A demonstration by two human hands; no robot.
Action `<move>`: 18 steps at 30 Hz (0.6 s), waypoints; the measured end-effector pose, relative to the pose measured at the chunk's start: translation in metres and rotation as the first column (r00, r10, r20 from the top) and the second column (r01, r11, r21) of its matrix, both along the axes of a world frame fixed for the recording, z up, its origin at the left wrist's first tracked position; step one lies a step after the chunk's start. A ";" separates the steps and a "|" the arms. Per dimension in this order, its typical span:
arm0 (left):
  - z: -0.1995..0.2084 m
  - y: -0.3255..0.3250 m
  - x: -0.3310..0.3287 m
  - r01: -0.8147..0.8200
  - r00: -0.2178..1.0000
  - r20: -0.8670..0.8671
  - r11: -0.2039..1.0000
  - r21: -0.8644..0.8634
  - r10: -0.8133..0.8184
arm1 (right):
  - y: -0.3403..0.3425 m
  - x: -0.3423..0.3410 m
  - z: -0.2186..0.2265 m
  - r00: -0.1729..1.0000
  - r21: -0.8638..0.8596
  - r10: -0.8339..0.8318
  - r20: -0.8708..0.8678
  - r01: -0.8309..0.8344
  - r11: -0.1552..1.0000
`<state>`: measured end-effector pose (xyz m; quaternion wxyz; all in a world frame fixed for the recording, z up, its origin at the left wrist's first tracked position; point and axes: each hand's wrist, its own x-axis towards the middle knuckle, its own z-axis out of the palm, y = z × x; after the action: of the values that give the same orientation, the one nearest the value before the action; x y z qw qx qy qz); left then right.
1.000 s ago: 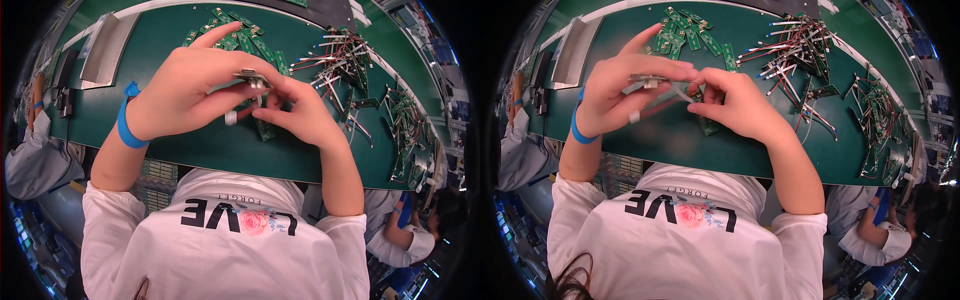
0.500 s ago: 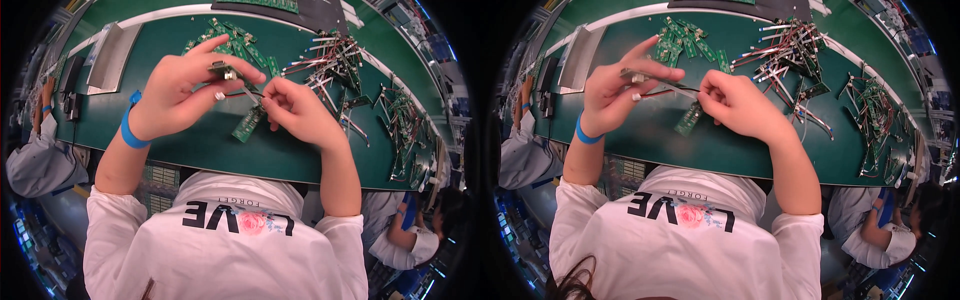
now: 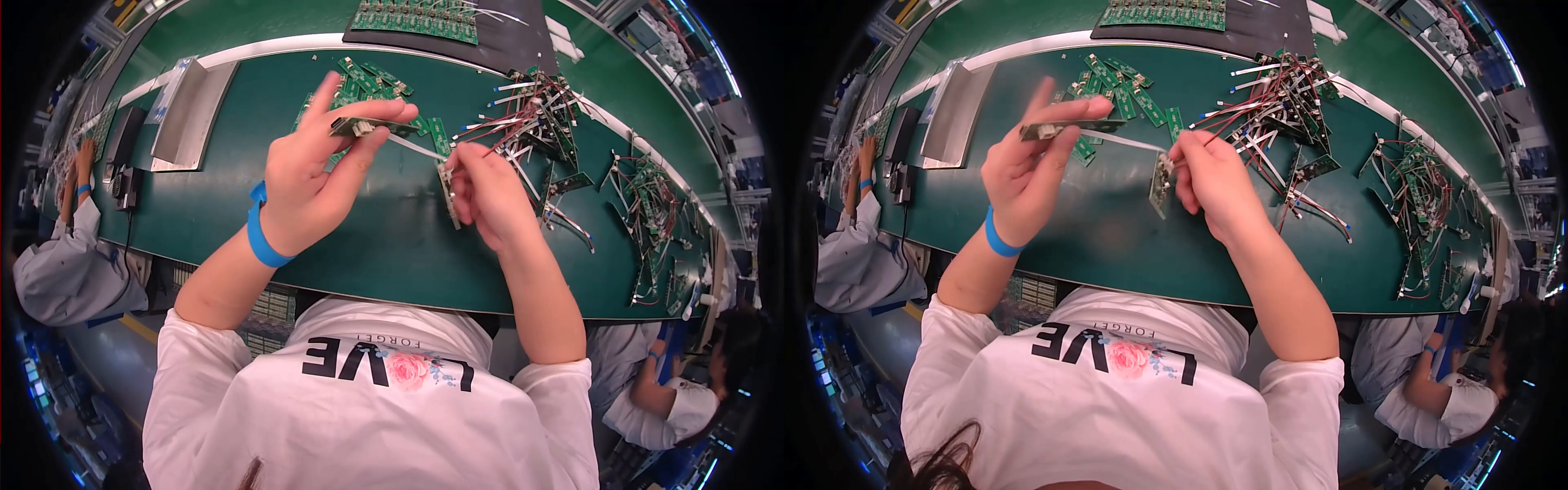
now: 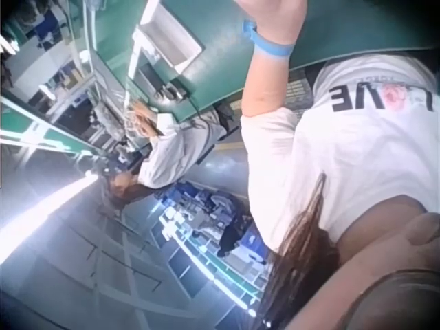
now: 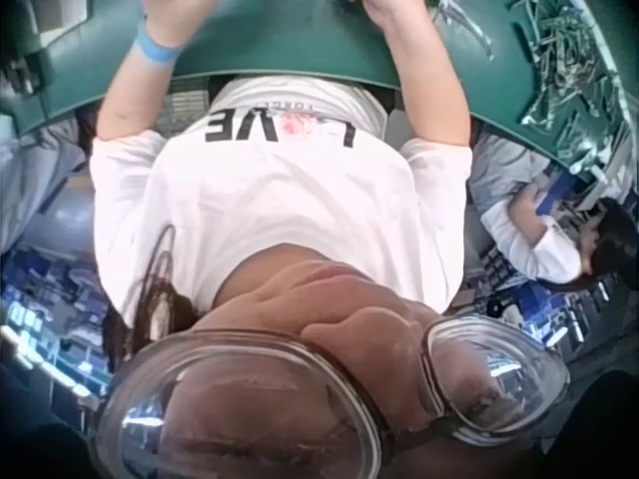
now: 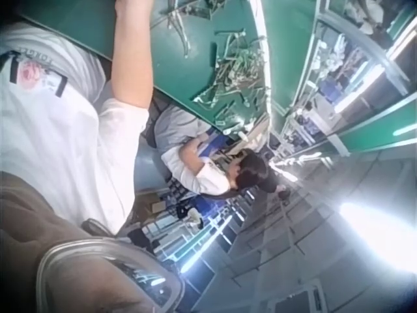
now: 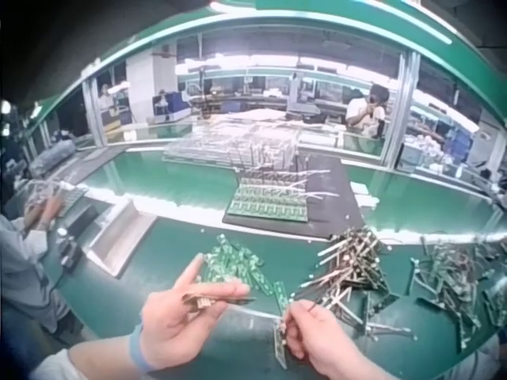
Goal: The person assembles wire harnesses and connectors onto printed circuit boards by hand, attaching the electronic components at an industrial assembly line.
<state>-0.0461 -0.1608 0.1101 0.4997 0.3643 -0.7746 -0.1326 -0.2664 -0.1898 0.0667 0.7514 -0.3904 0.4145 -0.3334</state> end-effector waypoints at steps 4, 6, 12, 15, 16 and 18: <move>-0.021 -0.003 -0.007 0.177 0.921 -0.390 0.877 0.447 0.013 | -0.002 0.021 -0.007 0.904 -0.623 -0.426 0.035 0.353 0.698; -0.026 -0.005 -0.010 0.208 0.901 -0.433 0.841 0.500 0.034 | 0.006 0.020 0.006 0.916 -0.637 -0.401 -0.009 0.304 0.708; -0.042 -0.010 -0.010 0.245 0.918 -0.396 0.771 0.588 0.010 | 0.016 0.023 0.005 0.983 -0.705 -0.181 -0.003 0.126 0.698; -0.045 -0.008 -0.009 0.225 0.953 -0.300 0.781 0.583 -0.050 | 0.010 0.017 0.009 0.977 -0.728 -0.200 -0.071 0.087 0.680; -0.043 -0.007 -0.009 0.210 0.967 -0.244 0.787 0.579 -0.078 | 0.009 0.016 0.008 0.967 -0.776 -0.235 -0.102 0.071 0.627; -0.047 -0.005 -0.006 0.205 0.974 -0.204 0.750 0.629 -0.095 | 0.010 0.022 0.008 0.944 -0.851 -0.306 -0.123 0.059 0.522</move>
<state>-0.0517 -0.1662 0.0628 0.3912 0.4386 -0.6658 -0.4597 -0.2443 -0.1794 0.0747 0.3726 -0.6949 0.3371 -0.5144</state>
